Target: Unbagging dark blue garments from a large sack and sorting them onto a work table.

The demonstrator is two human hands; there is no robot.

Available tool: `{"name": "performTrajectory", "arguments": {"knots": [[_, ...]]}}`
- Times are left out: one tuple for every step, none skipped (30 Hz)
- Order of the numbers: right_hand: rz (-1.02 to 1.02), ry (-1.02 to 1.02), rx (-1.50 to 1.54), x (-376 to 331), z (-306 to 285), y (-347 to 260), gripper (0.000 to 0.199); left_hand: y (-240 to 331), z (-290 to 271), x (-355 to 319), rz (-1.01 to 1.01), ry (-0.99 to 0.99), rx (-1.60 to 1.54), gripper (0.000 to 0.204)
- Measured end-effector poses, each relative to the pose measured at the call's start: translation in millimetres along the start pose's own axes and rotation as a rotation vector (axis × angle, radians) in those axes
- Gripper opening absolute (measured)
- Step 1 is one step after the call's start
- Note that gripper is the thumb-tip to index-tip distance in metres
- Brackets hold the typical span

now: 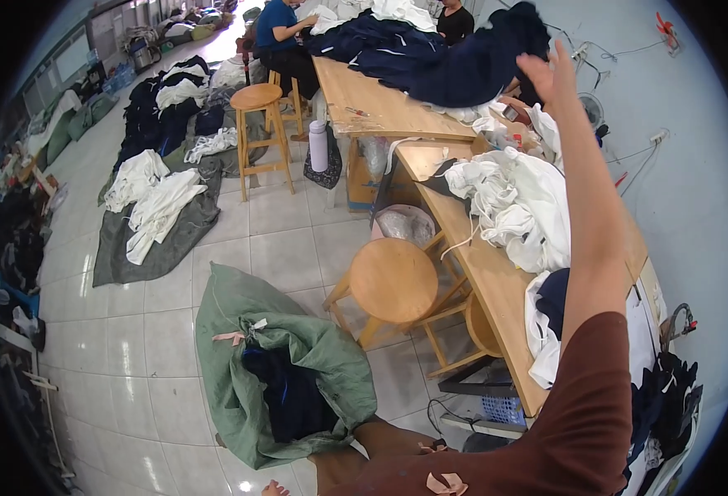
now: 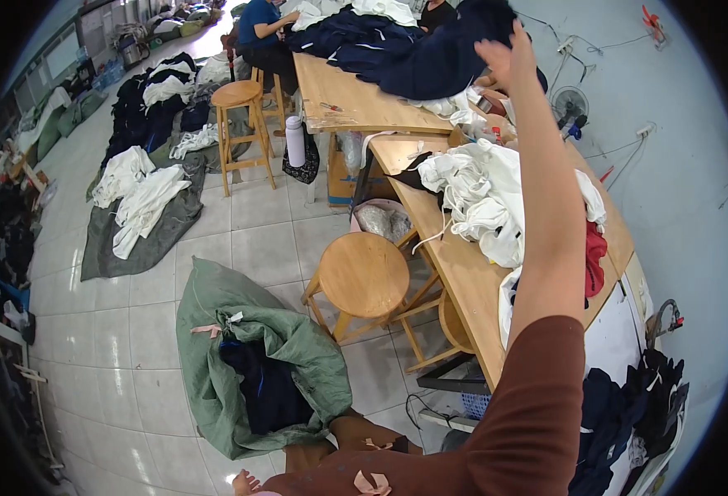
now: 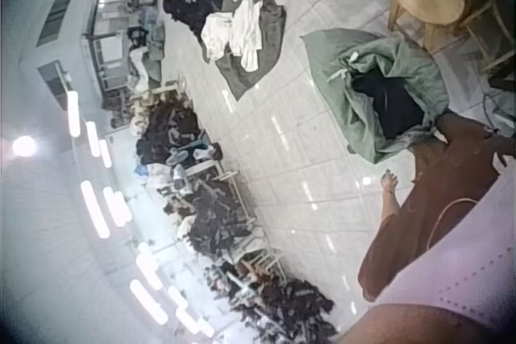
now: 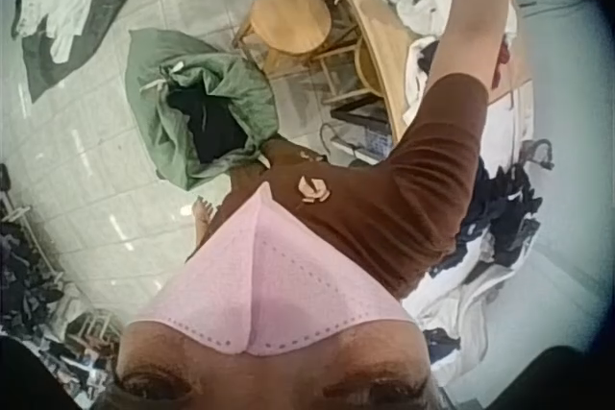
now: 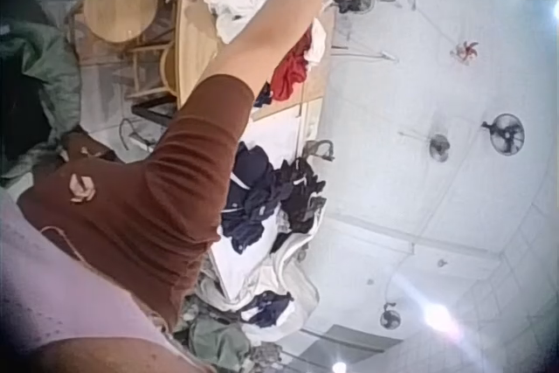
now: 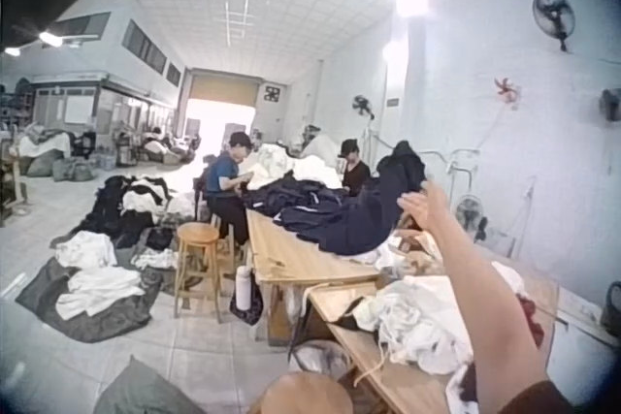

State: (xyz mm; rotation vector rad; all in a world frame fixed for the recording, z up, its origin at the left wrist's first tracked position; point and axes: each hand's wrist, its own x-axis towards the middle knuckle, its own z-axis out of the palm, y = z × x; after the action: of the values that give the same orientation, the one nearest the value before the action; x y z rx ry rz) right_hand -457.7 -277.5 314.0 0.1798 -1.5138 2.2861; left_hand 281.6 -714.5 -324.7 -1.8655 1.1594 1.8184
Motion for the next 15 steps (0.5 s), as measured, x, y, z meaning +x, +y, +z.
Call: {"name": "performTrajectory", "arguments": {"knots": [[-0.06, -0.084, -0.048, -7.4, 23.8, 1.6, 0.059, -5.8, 1.7, -7.9, -0.002, 0.024, -0.013, 0.059], [-0.064, -0.171, -0.097, -2.2, 30.8, 0.2, 0.053, -6.0, 15.4, -12.3, 0.009, -0.032, -0.004, 0.058], [-0.071, -0.255, -0.155, 4.3, 34.6, -2.1, 0.048, -1.8, 33.0, -18.6, 0.017, -0.096, 0.01, 0.057], [-0.03, -0.352, -0.171, -6.4, 41.8, 12.7, 0.043, 3.8, 43.0, -27.2, 0.012, -0.089, 0.006, 0.057], [0.009, -0.45, -0.186, -28.4, 52.2, 33.8, 0.039, 11.6, 51.6, -34.5, -0.009, -0.095, 0.036, 0.044], [0.058, -0.528, -0.243, -53.4, 60.1, 55.1, 0.036, 18.4, 60.2, -40.5, -0.03, -0.104, 0.067, 0.031], [0.109, -0.609, -0.297, -85.6, 68.7, 80.3, 0.033, 22.0, 66.3, -45.8, -0.034, -0.097, 0.061, 0.031], [0.149, -0.673, -0.302, -129.9, 76.1, 107.3, 0.03, 24.2, 71.2, -50.5, 0.024, -0.116, 0.11, 0.029], [0.167, -0.834, -0.343, -169.8, 79.2, 137.1, 0.026, 26.7, 75.2, -54.3, 0.08, -0.134, 0.158, 0.026], [0.366, -0.865, -0.396, -216.2, 80.8, 145.6, 0.027, 34.6, 85.2, -59.8, 0.085, -0.127, 0.169, 0.027], [0.393, -1.06, -0.468, -248.2, 68.1, 167.9, 0.026, 39.1, 91.8, -58.5, 0.072, -0.138, 0.177, 0.027], [0.471, -1.164, -0.357, -291.5, 57.3, 192.9, 0.024, 39.8, 94.0, -54.0, 0.106, -0.166, 0.144, 0.024], [0.449, -1.367, -0.586, -332.2, 52.2, 203.4, 0.026, 40.1, 92.8, -49.3, 0.137, -0.187, 0.109, 0.022], [0.507, -1.516, -0.522, -372.9, 40.1, 229.2, 0.028, 37.7, 85.6, -46.7, 0.153, -0.19, 0.107, 0.021], [0.637, -1.586, -0.457, -410.1, 34.5, 241.4, 0.026, 35.4, 79.2, -42.7, 0.163, -0.196, 0.104, 0.02]]}}
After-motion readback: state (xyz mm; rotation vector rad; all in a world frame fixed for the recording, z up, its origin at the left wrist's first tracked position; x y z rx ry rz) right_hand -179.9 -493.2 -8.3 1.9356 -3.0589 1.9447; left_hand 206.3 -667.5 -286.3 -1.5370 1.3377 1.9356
